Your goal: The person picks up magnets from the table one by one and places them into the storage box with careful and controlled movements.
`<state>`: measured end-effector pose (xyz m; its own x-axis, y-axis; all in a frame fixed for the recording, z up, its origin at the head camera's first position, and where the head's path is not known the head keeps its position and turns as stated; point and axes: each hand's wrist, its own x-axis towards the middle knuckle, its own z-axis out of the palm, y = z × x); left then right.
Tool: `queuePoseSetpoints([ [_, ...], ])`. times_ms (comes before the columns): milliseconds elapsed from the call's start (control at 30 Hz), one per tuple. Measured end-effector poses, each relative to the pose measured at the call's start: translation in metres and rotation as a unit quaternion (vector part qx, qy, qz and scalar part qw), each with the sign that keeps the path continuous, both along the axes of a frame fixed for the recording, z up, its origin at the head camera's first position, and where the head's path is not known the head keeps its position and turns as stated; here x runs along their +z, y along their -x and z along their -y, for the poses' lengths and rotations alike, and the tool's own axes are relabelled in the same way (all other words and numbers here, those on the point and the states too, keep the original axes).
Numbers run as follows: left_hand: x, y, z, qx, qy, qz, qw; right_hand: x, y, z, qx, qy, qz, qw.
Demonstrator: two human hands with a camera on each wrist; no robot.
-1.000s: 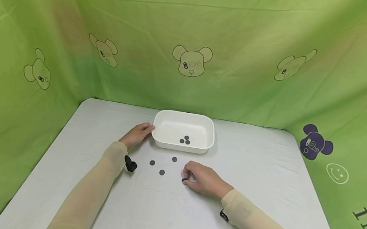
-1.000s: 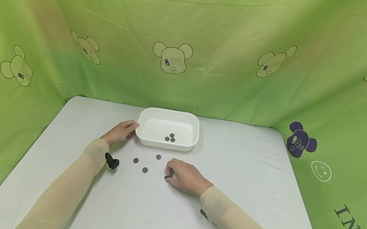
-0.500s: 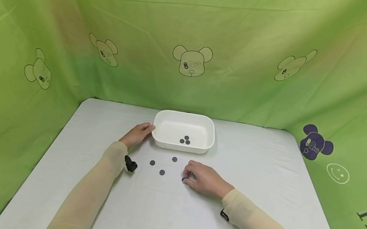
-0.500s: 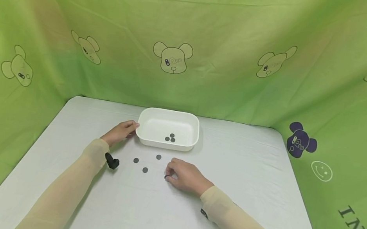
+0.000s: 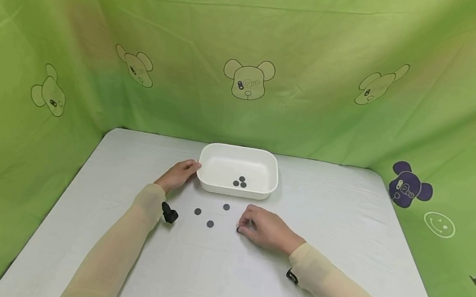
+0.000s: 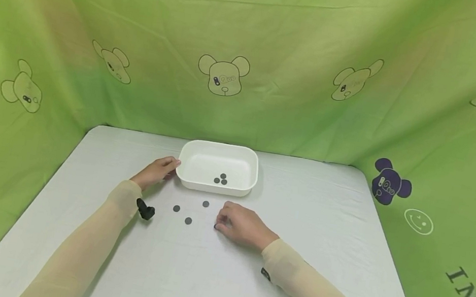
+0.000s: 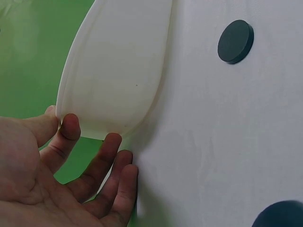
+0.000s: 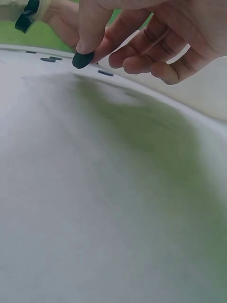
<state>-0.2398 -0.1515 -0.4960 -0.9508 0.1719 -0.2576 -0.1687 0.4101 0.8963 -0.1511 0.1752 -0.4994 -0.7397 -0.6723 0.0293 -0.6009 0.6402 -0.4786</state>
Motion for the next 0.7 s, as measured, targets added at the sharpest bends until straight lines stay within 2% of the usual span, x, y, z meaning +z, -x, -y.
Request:
queuePoseSetpoints([
  [300,-0.002,0.0,0.0,0.002,-0.003,0.0,1.0,0.013,0.008,-0.004,-0.025,0.032,0.016,0.999],
  [700,-0.002,0.0,0.0,0.005,-0.004,-0.004,1.0,0.027,0.022,-0.011,-0.039,0.081,0.01,0.996],
])
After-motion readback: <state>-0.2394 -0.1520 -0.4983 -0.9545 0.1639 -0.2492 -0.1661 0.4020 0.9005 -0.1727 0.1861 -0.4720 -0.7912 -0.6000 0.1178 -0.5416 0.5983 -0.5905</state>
